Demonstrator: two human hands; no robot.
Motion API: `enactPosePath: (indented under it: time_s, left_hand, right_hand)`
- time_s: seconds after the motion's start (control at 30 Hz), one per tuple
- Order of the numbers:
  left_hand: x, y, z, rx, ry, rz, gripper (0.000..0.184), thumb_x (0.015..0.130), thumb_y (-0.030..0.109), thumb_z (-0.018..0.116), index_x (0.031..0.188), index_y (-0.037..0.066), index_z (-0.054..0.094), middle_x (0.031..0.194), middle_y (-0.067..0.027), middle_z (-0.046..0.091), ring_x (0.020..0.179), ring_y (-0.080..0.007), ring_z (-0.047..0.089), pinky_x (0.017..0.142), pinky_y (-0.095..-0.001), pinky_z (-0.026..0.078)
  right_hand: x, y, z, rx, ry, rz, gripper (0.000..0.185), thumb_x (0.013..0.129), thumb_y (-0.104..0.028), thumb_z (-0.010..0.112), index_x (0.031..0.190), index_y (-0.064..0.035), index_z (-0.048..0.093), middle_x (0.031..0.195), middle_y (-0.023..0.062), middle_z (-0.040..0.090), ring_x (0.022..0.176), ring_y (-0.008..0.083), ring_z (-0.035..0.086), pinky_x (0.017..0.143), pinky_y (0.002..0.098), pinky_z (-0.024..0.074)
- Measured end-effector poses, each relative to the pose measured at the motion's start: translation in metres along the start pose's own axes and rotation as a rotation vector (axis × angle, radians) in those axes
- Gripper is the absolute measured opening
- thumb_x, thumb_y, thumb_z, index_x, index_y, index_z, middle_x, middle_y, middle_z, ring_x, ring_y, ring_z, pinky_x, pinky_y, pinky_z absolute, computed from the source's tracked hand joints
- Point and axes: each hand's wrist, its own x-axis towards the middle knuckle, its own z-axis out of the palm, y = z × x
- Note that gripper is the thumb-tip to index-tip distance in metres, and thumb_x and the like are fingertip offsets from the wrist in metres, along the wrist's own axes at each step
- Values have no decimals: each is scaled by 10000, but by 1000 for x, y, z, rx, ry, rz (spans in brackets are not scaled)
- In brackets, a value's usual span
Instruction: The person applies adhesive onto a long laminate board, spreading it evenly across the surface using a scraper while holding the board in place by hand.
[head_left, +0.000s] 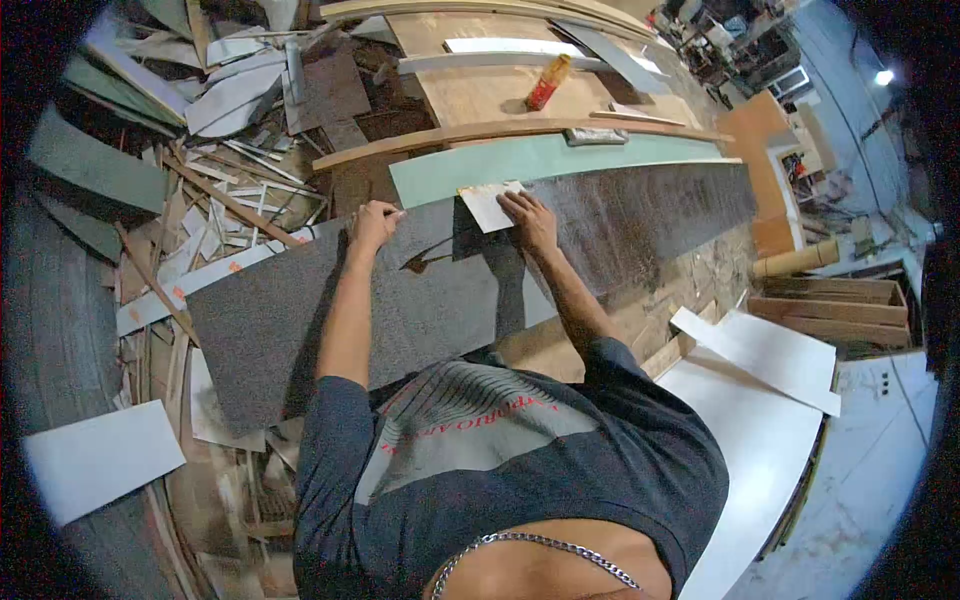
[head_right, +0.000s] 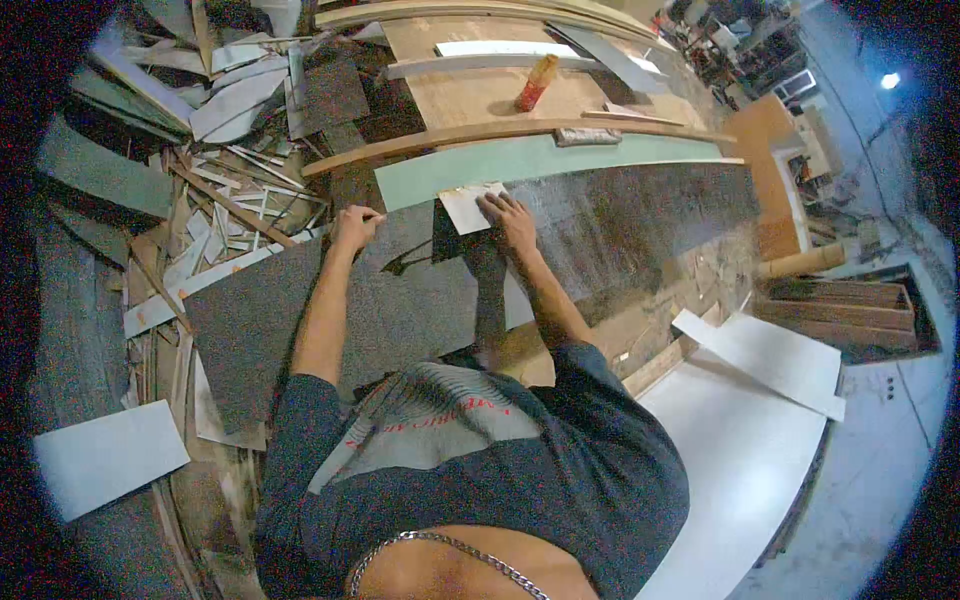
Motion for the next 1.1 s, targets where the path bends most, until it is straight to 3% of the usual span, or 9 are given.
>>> enactPosePath:
  time_s: [0.23, 0.3, 0.4, 0.5, 0.57, 0.63, 0.83, 0.93, 1.1]
  left_hand:
    - [-5, 8, -4, 43, 44, -76, 297, 832, 466, 723, 972, 213, 789, 972, -132, 741, 918, -339, 699, 822, -462, 539]
    - [-12, 21, -16, -6, 27, -127, 249, 846, 424, 727, 942, 202, 789, 998, -146, 731, 984, -363, 671, 873, -525, 495]
    - [30, -49, 56, -129, 54, 5, 231, 850, 402, 723, 941, 200, 787, 980, -152, 728, 965, -363, 674, 851, -520, 503]
    - [6, -11, 18, -51, 1, -79, 215, 855, 381, 719, 948, 199, 785, 983, -143, 730, 943, -365, 679, 831, -517, 509]
    - [0, -3, 6, -41, 28, -58, 204, 855, 373, 717, 941, 203, 788, 990, -125, 736, 927, -366, 684, 838, -512, 512]
    - [22, -37, 42, -106, 11, -47, 199, 857, 380, 715, 943, 216, 789, 999, -118, 740, 931, -363, 687, 846, -519, 513]
    - [10, -13, 18, -46, -18, -38, 190, 875, 385, 699, 966, 240, 783, 1023, -105, 740, 962, -358, 686, 857, -528, 507]
    - [8, -23, 31, -91, 47, -46, 195, 873, 385, 700, 956, 231, 786, 1031, -104, 736, 967, -347, 683, 879, -507, 506]
    - [1, -9, 9, -31, 83, -133, 247, 823, 425, 726, 955, 225, 786, 1036, -108, 732, 980, -342, 681, 874, -458, 521]
  right_hand:
    - [-37, -28, -14, -22, -73, 10, 341, 976, -274, 553, 1303, -220, 629, 1349, 12, 613, 1268, 258, 541, 966, 422, 463]
    - [-47, -31, -23, -14, -144, 15, 355, 965, -257, 558, 1313, -225, 621, 1350, 12, 612, 1264, 266, 542, 975, 422, 459]
    - [-63, -51, -53, 6, -142, 70, 436, 898, -124, 544, 1317, -218, 619, 1344, 17, 617, 1257, 273, 547, 987, 425, 453]
    - [-97, -73, -55, 7, -136, 116, 406, 878, -157, 584, 1273, -235, 630, 1329, 14, 621, 1236, 253, 563, 987, 425, 453]
    - [-108, -95, -72, 73, -285, 67, 428, 850, -120, 576, 1257, -230, 644, 1295, 11, 639, 1223, 238, 573, 973, 429, 464]
    - [-100, -93, -85, 180, -358, -6, 442, 823, -78, 586, 1232, -224, 663, 1244, 31, 660, 1180, 259, 593, 940, 420, 484]
    - [-30, -37, -71, 98, -58, 375, 451, 822, 14, 518, 1187, -185, 693, 1162, 110, 691, 1090, 332, 638, 915, 427, 505]
    - [-4, -4, -39, 75, -33, 360, 436, 824, -5, 540, 1190, -190, 689, 1138, 118, 693, 1062, 342, 646, 887, 435, 515]
    - [27, 14, 2, -8, -314, 321, 461, 805, -43, 590, 1200, -258, 692, 1081, 110, 702, 969, 353, 668, 817, 449, 540]
